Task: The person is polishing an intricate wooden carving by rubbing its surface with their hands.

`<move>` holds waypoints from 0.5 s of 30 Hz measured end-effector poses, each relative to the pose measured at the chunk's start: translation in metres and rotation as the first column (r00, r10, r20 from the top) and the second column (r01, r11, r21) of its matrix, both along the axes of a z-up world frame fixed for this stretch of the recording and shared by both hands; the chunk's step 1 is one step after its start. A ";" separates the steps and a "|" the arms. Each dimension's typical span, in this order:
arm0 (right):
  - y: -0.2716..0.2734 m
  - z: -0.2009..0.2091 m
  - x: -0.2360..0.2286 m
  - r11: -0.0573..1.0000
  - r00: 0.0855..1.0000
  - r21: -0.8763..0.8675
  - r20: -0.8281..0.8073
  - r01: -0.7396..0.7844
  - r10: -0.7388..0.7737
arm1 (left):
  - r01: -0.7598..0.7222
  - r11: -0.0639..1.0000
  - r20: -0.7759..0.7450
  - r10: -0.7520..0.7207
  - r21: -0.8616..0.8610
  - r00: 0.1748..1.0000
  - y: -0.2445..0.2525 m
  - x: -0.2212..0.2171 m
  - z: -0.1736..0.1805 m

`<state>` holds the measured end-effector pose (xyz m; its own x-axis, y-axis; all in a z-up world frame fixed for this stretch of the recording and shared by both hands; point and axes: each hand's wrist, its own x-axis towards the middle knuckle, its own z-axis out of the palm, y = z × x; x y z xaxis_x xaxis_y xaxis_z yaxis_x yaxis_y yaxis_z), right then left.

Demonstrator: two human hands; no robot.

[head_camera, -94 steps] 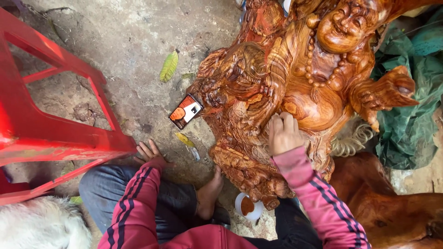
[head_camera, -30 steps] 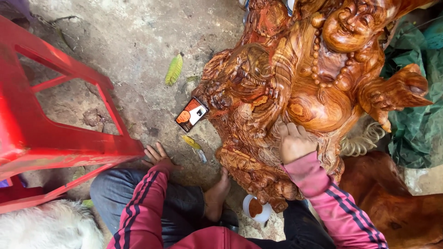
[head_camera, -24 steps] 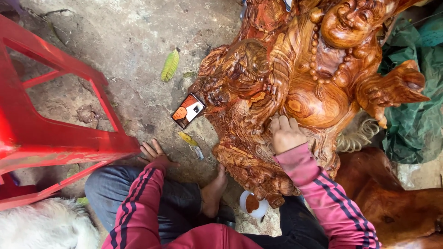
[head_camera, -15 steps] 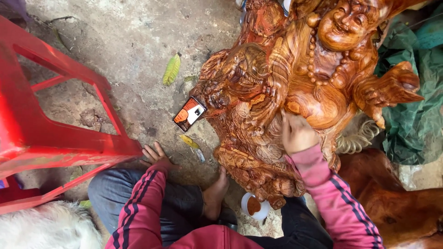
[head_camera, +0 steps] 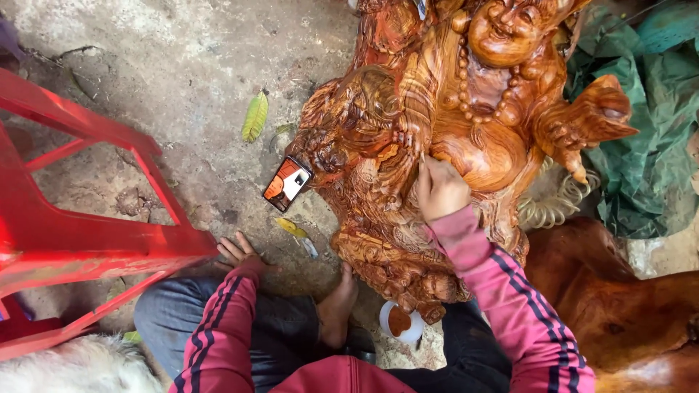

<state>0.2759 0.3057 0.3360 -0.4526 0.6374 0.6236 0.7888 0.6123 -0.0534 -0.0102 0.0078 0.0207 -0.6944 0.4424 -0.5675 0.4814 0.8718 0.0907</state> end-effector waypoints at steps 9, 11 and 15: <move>-0.053 0.019 -0.003 0.970 0.997 -0.235 0.031 -0.064 0.073 | -0.029 0.999 -0.021 0.029 0.029 0.999 0.002 -0.002 -0.014; -0.018 0.001 0.001 0.982 0.999 -0.185 0.008 -0.049 0.052 | -0.032 0.999 -0.097 0.035 0.034 0.995 0.005 0.001 -0.020; -0.033 -0.004 -0.009 0.991 0.995 -0.089 0.023 0.097 -0.095 | -0.005 0.997 -0.171 0.019 0.082 0.985 0.003 0.003 -0.020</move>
<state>0.2667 0.2729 0.3321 -0.3974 0.7315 0.5541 0.8452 0.5269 -0.0893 -0.0069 0.0107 0.0008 -0.7837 0.4734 -0.4020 0.4857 0.8706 0.0784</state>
